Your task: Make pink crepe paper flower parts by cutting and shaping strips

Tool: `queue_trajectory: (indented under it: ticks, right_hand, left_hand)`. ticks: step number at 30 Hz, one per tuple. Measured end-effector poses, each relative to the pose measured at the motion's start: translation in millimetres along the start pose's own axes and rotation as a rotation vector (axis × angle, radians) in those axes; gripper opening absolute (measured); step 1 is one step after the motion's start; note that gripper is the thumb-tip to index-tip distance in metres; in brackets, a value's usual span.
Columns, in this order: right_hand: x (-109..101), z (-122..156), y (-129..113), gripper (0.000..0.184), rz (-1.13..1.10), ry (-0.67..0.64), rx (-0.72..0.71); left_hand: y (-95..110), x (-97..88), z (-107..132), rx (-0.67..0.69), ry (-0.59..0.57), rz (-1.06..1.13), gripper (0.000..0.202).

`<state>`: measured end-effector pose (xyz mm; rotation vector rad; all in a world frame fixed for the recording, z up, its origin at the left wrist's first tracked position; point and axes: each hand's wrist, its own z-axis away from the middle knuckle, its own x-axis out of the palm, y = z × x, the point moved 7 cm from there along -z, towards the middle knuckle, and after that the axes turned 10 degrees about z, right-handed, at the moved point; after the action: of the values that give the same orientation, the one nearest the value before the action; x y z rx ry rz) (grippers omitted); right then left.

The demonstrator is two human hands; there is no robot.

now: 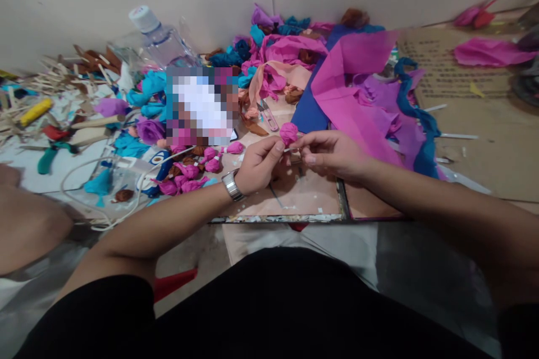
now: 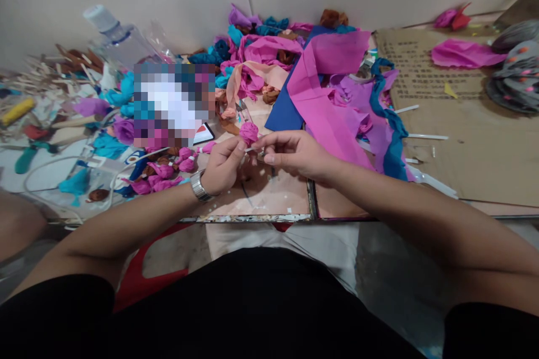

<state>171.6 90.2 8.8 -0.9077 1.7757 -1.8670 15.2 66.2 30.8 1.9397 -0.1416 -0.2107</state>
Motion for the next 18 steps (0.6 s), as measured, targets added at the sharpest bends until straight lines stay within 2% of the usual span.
queue_trajectory:
  ticks: [7,18]
  right_hand:
    - [2.2,-3.0,2.3,0.036,-0.179,0.007,0.035]
    - [2.4,-0.6,2.9,0.043,-0.167,-0.023,0.049]
  left_hand:
    - [-4.5,0.4,2.1,-0.012,0.02,0.082,0.045]
    - [-5.9,-1.5,4.2,0.075,-0.022,-0.016,0.036]
